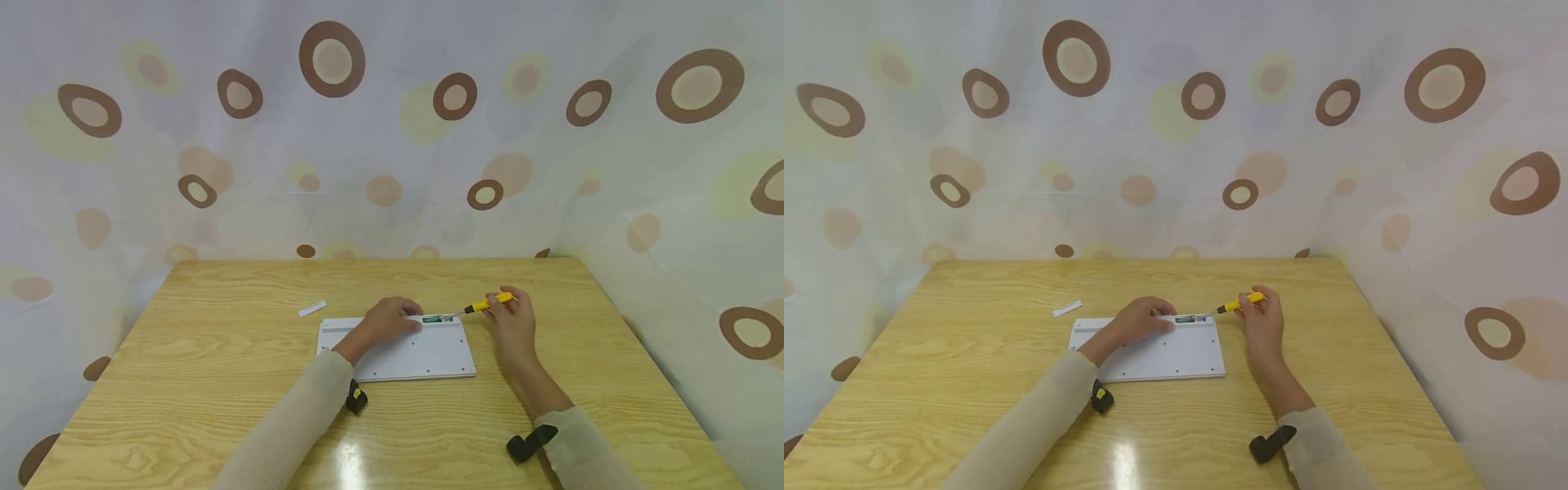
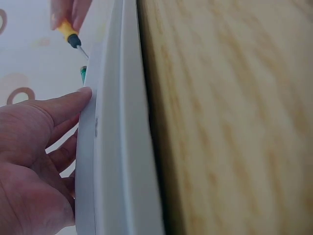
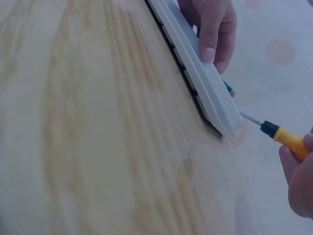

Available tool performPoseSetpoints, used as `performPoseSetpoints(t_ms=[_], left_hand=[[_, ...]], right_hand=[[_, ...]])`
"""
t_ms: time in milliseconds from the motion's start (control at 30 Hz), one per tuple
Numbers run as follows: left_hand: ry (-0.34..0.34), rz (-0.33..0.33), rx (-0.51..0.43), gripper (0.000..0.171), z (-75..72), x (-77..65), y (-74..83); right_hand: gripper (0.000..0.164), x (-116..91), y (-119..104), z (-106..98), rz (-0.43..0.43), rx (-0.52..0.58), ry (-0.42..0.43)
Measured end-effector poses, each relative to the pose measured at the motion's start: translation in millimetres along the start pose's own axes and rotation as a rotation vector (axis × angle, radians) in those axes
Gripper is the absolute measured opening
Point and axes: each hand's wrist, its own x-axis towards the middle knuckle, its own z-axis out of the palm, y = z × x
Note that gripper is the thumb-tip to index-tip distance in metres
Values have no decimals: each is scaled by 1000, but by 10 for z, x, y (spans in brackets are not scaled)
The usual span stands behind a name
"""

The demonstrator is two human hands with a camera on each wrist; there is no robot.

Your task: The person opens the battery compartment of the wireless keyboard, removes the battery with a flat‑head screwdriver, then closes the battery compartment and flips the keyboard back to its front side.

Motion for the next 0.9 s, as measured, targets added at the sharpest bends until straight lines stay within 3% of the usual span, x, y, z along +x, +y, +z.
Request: performPoseSetpoints(t_ms=[267,400,533,700,900], left_hand=[[-11,-3,-2,29,3,-17,21],[-15,-1,-2,29,5,-27,25],[-14,5,-1,29,2,-19,16],[-4,10,-9,28,-9,-2,-5],[-12,11,-5,28,-14,2,-15]], right_hand=[[40,-15,-162,-219,-130,-354,-157],[38,8,-197,-370,-149,-537,-243],[38,34,-194,-481,-127,-650,-310],[31,55,-171,-535,-199,-777,-352],[25,52,-125,-568,-211,-842,-426]])
